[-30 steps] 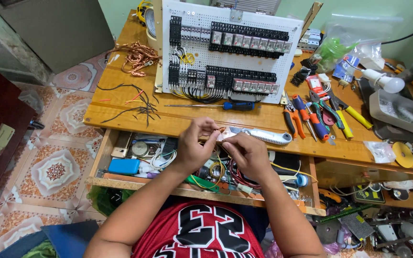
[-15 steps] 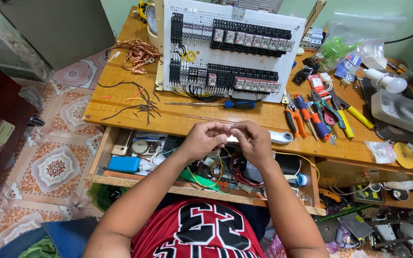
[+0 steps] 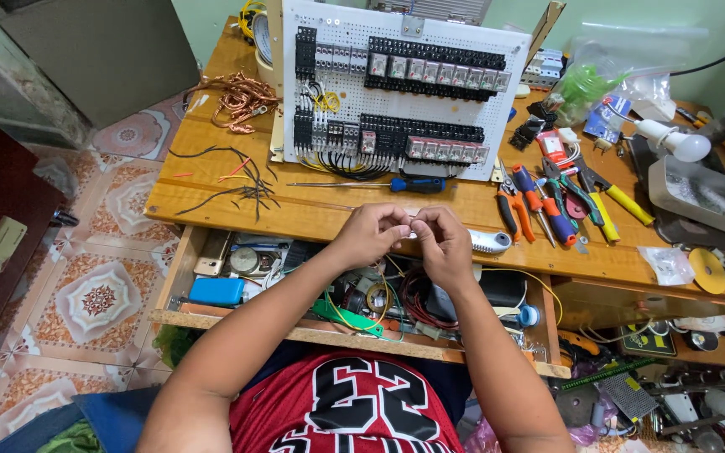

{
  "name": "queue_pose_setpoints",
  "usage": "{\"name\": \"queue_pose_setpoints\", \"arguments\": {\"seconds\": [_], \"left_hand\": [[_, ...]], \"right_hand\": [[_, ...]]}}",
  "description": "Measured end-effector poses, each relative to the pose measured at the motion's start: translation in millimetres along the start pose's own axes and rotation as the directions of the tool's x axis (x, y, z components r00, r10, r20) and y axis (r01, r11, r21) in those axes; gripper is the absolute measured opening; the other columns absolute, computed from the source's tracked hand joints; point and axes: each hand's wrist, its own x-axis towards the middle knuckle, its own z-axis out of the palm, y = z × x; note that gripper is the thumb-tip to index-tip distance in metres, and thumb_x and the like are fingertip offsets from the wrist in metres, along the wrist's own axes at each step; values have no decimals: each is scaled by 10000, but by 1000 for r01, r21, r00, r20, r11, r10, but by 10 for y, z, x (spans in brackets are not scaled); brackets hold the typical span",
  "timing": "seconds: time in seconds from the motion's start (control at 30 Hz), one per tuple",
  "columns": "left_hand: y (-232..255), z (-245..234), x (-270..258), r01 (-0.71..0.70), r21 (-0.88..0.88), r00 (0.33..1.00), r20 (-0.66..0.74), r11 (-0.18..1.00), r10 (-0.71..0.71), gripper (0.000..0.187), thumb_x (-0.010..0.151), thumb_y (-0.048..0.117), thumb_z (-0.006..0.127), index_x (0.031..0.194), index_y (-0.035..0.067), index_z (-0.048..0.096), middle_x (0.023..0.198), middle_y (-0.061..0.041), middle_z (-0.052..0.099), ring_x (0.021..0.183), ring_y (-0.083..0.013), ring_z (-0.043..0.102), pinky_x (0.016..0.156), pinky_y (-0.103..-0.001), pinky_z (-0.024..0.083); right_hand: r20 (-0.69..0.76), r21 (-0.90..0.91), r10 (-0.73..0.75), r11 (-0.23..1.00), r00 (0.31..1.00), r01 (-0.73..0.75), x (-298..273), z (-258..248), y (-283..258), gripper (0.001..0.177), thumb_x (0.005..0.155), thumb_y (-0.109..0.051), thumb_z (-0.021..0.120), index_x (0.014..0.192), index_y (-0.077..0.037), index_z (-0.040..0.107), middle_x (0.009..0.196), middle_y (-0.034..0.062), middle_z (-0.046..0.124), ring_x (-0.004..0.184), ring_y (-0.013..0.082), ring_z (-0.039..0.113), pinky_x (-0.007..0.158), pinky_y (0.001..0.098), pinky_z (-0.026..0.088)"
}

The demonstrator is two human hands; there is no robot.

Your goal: Wiring and assembling components on an electrical control panel using hand tools

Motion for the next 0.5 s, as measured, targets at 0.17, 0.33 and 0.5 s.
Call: {"name": "queue_pose_setpoints", "arguments": {"seconds": [0.17, 0.33, 0.5], "left_hand": [[-22, 131, 89, -103, 104, 994, -33, 989, 107, 69, 920, -1, 690, 963, 9, 742, 772, -97, 677, 605, -135, 705, 521, -232, 571], [85, 219, 116, -267, 339, 954, -42, 902, 298, 64, 891, 64, 732, 869, 122, 743, 724, -54, 672, 674, -245, 694, 630, -303, 540], [101, 258, 123, -335, 385, 924, -46, 860, 380, 125, 899, 30, 708, 819, 126, 712, 716, -80, 698, 766, -345, 716, 715, -375, 571]], "right_hand": [[-41, 106, -3, 994, 999, 8, -6, -2, -37, 106, 1032, -104, 642, 936, -69, 670, 892, 79, 631, 803, 178, 592, 784, 325, 501], [-19, 193, -25, 981, 1000, 28, -24, -18, 26, 130, 1048, -105, 618, 926, -63, 633, 927, 59, 552, 865, 143, 522, 827, 317, 466], [-6, 226, -41, 973, 999, 41, -47, -10, 91, 151, 1042, -99, 619, 903, -39, 615, 925, 70, 528, 863, 153, 526, 851, 330, 466]]}}
